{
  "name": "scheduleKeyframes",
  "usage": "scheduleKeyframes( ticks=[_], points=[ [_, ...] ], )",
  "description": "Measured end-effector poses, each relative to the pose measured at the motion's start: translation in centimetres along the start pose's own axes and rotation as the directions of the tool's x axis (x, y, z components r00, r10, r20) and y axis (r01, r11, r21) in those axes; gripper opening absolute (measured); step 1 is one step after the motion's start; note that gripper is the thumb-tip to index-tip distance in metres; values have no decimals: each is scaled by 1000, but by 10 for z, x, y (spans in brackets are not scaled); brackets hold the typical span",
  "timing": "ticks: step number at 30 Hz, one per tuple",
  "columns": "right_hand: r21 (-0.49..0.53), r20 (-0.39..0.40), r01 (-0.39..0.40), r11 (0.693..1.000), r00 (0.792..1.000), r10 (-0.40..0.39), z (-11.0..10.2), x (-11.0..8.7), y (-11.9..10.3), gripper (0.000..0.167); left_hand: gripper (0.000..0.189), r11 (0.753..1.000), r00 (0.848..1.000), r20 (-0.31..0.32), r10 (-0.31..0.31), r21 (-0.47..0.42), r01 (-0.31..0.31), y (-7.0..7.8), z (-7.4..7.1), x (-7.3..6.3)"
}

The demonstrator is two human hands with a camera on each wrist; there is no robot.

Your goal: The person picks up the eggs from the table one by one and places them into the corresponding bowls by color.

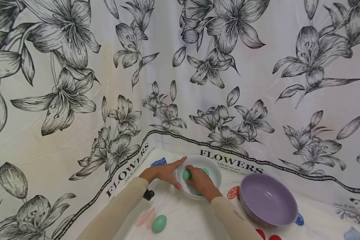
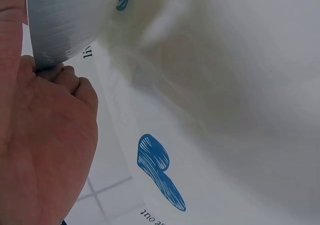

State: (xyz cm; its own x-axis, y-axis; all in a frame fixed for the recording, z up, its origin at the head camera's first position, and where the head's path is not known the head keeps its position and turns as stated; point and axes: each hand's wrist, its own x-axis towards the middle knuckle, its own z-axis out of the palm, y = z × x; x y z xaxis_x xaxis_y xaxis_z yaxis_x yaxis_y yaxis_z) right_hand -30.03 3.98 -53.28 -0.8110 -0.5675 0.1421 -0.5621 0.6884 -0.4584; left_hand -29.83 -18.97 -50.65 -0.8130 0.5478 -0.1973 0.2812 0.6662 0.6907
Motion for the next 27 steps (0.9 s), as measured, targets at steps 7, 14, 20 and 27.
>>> scheduleKeyframes(
  ticks=[7,14,20,27],
  points=[
    [1,-3,9,1000,1000,-9,-4,-2,-1,67,145,1000,1000,4,12,-9,-12,0,0,0],
    [61,-39,13,998,999,-11,-10,-7,-4,64,144,1000,1000,-1,-5,10,5,-1,1,-2],
    [129,-213,73,989,976,-44,-21,-24,-20,58,144,999,1000,2,-14,33,14,-1,1,-2],
    [232,-441,224,946,892,-104,-35,-58,-70,61,145,999,1000,7,22,38,-22,-2,1,1]
  ],
)
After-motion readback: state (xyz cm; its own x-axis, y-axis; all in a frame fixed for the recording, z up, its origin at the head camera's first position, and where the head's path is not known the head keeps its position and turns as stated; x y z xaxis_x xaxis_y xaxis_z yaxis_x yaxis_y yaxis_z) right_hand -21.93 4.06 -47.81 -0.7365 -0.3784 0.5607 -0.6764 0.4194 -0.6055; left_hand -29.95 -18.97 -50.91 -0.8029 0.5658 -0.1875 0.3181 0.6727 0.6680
